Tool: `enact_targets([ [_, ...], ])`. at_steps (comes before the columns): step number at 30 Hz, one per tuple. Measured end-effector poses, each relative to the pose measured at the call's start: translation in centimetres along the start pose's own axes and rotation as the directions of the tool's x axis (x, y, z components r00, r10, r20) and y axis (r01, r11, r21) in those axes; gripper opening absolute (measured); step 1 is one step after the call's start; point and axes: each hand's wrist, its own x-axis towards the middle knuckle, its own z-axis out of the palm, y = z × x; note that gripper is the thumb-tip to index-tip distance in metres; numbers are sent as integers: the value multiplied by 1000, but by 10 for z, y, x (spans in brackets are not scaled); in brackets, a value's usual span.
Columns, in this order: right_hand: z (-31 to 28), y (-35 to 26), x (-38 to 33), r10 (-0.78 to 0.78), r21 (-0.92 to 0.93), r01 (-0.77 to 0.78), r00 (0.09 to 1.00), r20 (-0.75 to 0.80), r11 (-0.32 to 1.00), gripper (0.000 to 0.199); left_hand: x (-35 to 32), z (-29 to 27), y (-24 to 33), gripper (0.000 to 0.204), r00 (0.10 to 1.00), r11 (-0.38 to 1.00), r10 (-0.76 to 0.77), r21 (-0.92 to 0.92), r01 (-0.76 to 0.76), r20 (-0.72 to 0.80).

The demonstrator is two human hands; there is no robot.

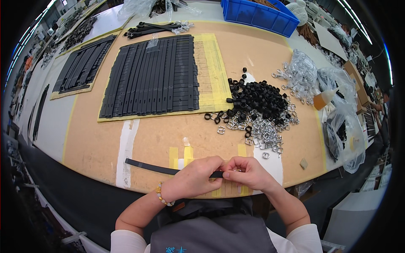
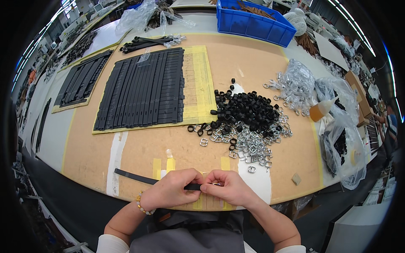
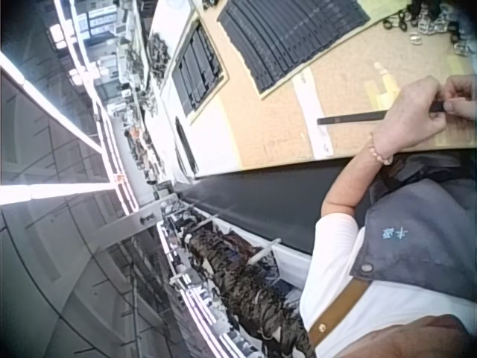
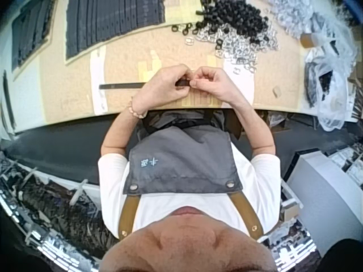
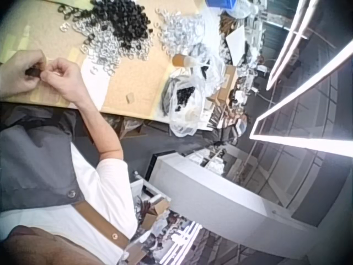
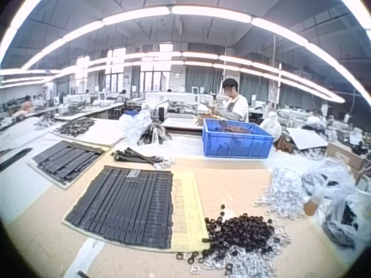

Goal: The person assembles small straps with metal buckles and rings on a workshop table, using a glue dispenser to secure the components.

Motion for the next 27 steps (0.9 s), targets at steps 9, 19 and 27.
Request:
enact_targets([
  [9, 2, 1, 3, -148, -305, 150, 988, 30, 940, 30, -2, -5, 10, 36, 994, 985, -68, -152, 81, 89],
  [19, 9, 5, -5, -273, -213, 287, 957, 93, 934, 28, -12, -17, 5, 23, 995, 979, -30, -200, 48, 91],
  [27, -9, -58, 35, -319, -635, 263, 947, 28, 726, 23, -18, -19, -16, 19, 997, 990, -52, -127, 60, 65],
])
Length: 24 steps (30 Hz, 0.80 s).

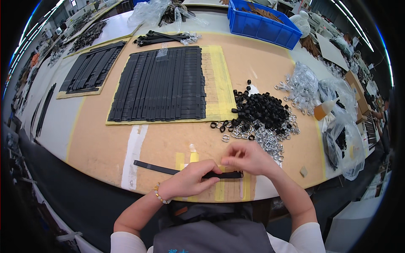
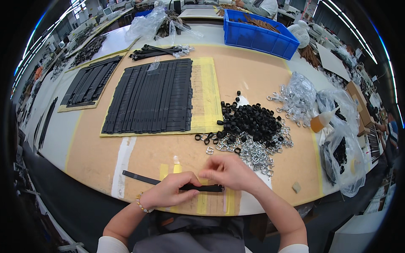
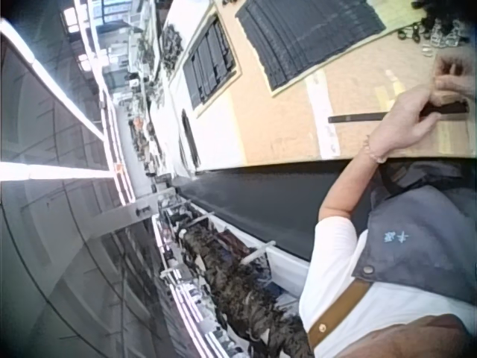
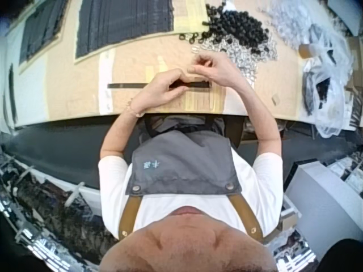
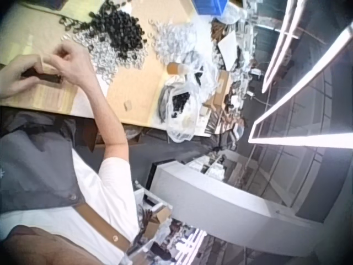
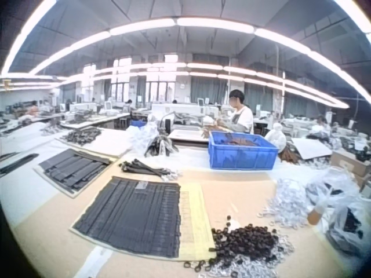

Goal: The person assembles small straps with metal buckles and rings on a workshop table, using a glue dispenser to secure the components.

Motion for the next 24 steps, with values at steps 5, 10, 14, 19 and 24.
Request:
enact_targets([
  [5, -1, 19, 73, -588, -565, 393, 781, -210, 725, 26, 3, 23, -5, 19, 983, 957, 185, 228, -178, -9],
  [10, -1, 39, 65, -621, -627, 446, 780, -77, 638, 15, -13, 11, -5, 31, 968, 880, 245, 433, -195, -61],
  [14, -23, 48, 28, -566, -660, 365, 817, -112, 657, 11, -34, -66, -14, 27, 915, 833, 226, 554, -3, -335],
  [19, -44, 15, 44, -432, -366, 287, 801, -416, 885, 14, -74, -218, -76, 25, 487, 745, 102, 391, 540, -868],
  [24, -95, 43, 159, -211, -411, -53, 794, -570, 910, 55, -74, -294, -129, 50, 348, 597, -172, 184, 781, -921],
])
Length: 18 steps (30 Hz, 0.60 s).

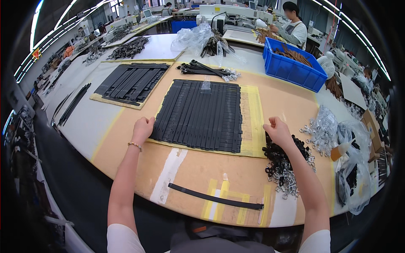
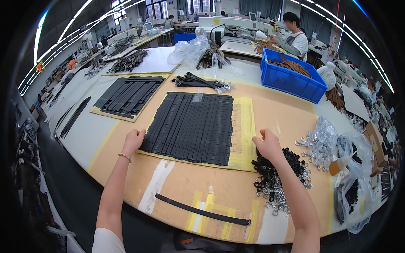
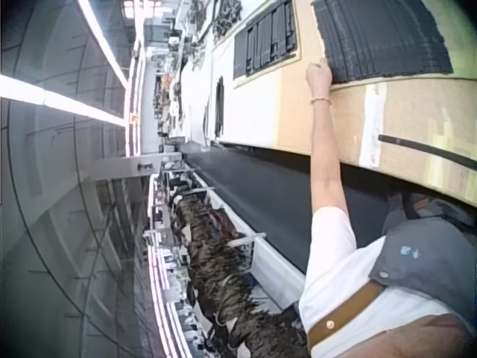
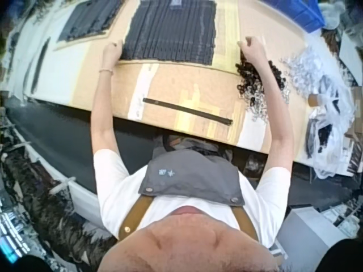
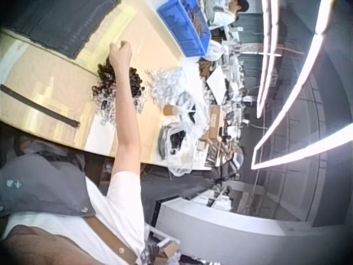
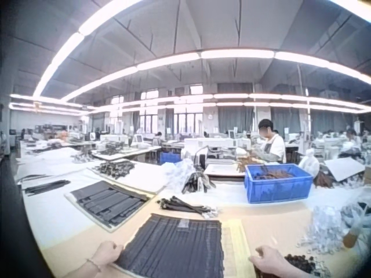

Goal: The person assembles small straps with metal buckles and rings on a workshop table, using a glue dispenser to secure the components.

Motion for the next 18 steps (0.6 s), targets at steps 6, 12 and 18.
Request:
enact_targets([
  [6, 16, -10, 59, 464, -152, -439, 837, 291, 886, 55, 10, -3, 7, 62, 992, 993, -114, 40, 113, 44],
  [12, 15, 1, 48, 453, 255, -536, 832, 319, 805, 51, 3, -19, -7, 53, 907, 760, -234, -516, 395, 350],
  [18, -21, -34, 28, 350, 68, -418, 830, 435, 906, 40, -39, -64, -19, 34, 887, 643, -199, -628, 438, 416],
])
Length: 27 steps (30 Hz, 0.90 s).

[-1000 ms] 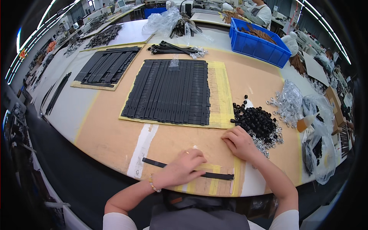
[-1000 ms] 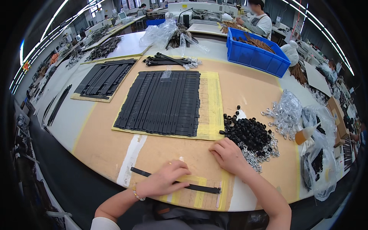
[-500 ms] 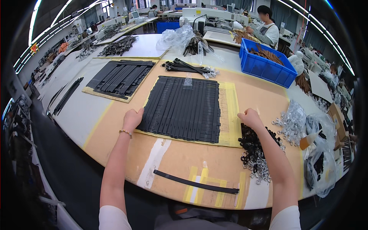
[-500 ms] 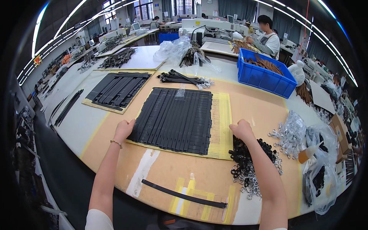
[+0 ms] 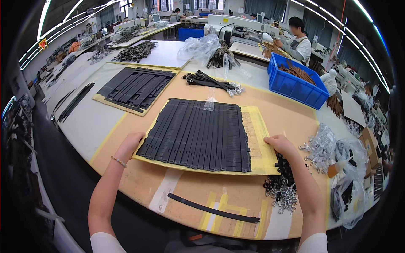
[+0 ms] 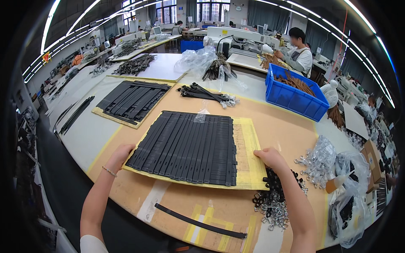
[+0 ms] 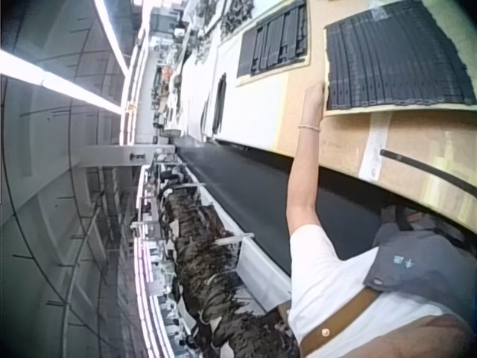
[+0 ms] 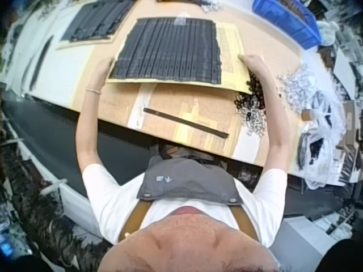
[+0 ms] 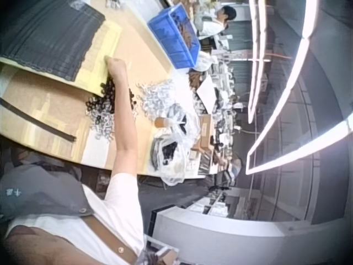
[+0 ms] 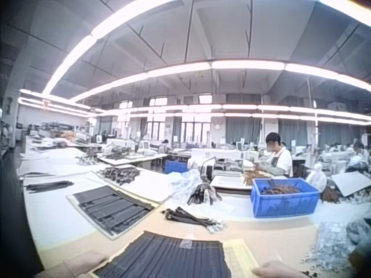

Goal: The person assembles small straps with metal buckles and rings on a workshop table, using a glue dispenser to secure the components.

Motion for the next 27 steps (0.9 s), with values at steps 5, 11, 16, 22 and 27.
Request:
enact_targets([
  [5, 8, 6, -8, -52, 117, 38, 991, 125, 992, 41, -50, -30, -36, 30, 996, 982, -85, -170, 84, 6],
  [11, 29, 11, 38, -73, 695, -216, 930, 361, 685, 36, -136, -22, -35, 34, 991, 939, -91, -323, 118, 96],
  [16, 49, 26, 98, -220, 702, -60, 928, 301, 710, 48, -170, 9, -52, 40, 1000, 925, -11, -380, 20, 24],
  [22, 41, 35, 118, -406, 805, -134, 809, 425, 578, 62, -191, 46, -45, 45, 996, 851, 7, -523, 40, 89],
  [27, 17, 33, 71, -197, 544, -135, 838, 509, 828, 83, -198, 57, -55, 44, 998, 843, 25, -537, 6, 51],
])
